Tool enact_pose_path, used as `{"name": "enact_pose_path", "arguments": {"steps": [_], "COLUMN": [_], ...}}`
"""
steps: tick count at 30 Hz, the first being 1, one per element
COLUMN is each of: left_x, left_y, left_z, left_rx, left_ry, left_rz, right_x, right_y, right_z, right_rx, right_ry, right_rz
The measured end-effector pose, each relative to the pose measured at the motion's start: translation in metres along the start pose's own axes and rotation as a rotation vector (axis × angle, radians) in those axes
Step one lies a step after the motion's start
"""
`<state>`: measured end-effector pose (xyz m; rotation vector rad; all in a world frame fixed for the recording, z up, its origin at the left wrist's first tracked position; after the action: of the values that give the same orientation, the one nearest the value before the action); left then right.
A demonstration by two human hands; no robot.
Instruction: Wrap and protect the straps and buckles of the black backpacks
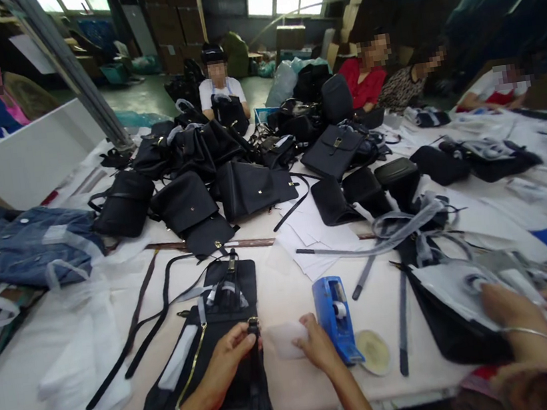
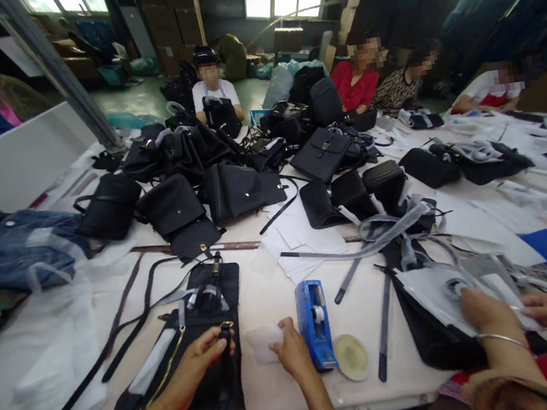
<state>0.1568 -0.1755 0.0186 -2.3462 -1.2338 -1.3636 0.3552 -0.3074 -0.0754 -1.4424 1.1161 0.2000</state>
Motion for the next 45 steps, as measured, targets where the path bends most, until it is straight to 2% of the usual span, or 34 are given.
{"name": "enact_pose_path", "arguments": {"steps": [2, 4, 7, 9, 14, 18, 20, 24, 26, 28, 30, 33, 37, 42, 45], "left_x": [0.001, 0.0, -0.003, -0.005, -0.009, -0.007, -0.004, 0.0, 0.001, 0.003, 0.006, 0.008, 0.001, -0.004, 0.001], "left_y": [-0.001, -0.002, -0.004, -0.005, -0.008, -0.007, -0.006, -0.005, -0.002, 0.0, 0.001, -0.002, -0.011, -0.015, -0.013], "left_z": [0.001, 0.002, 0.003, 0.004, 0.007, 0.005, 0.005, 0.009, 0.013, 0.014, 0.013, 0.009, 0.006, 0.002, -0.003], "left_rx": [-0.013, -0.029, -0.065, -0.091, -0.148, -0.109, -0.082, 0.009, 0.004, -0.034, -0.035, 0.038, 0.093, -0.026, -0.037], "left_ry": [-0.033, -0.097, -0.182, -0.224, -0.269, -0.19, -0.128, 0.024, 0.071, 0.092, 0.12, 0.148, 0.092, 0.018, -0.001], "left_rz": [-0.033, -0.113, -0.292, -0.419, -0.581, -0.552, -0.472, -0.141, 0.007, 0.077, 0.079, -0.015, -0.111, -0.179, -0.287], "right_x": [-0.006, -0.018, -0.042, -0.059, -0.09, -0.095, -0.089, -0.074, -0.074, -0.079, -0.085, -0.092, -0.099, -0.105, -0.108], "right_y": [-0.008, -0.016, -0.02, -0.015, 0.013, 0.02, 0.015, 0.0, -0.004, -0.005, -0.005, -0.001, 0.011, 0.018, 0.023], "right_z": [-0.001, -0.005, -0.013, -0.021, -0.044, -0.059, -0.059, -0.037, -0.022, -0.009, -0.003, -0.003, -0.015, -0.02, -0.013], "right_rx": [0.022, 0.11, 0.262, 0.302, 0.267, 0.099, 0.038, 0.008, -0.12, -0.233, -0.205, -0.104, -0.214, -0.262, -0.265], "right_ry": [-0.076, -0.16, -0.294, -0.387, -0.579, -0.675, -0.588, -0.145, -0.021, -0.025, -0.06, -0.048, 0.022, 0.03, -0.002], "right_rz": [0.091, 0.106, 0.015, -0.068, -0.199, -0.097, 0.071, 0.624, 0.813, 0.859, 0.829, 0.813, 0.873, 0.949, 0.949]}}
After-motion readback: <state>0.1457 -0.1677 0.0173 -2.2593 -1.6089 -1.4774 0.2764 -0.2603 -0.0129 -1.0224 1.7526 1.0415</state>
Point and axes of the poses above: each hand's wrist, its own z-axis towards the middle knuckle, its own y-axis out of the palm, x = y × z, the point moved 1 cm from there along z, towards the middle knuckle, and after that the axes turned 5 degrees about -y, right-handed, at the moved point
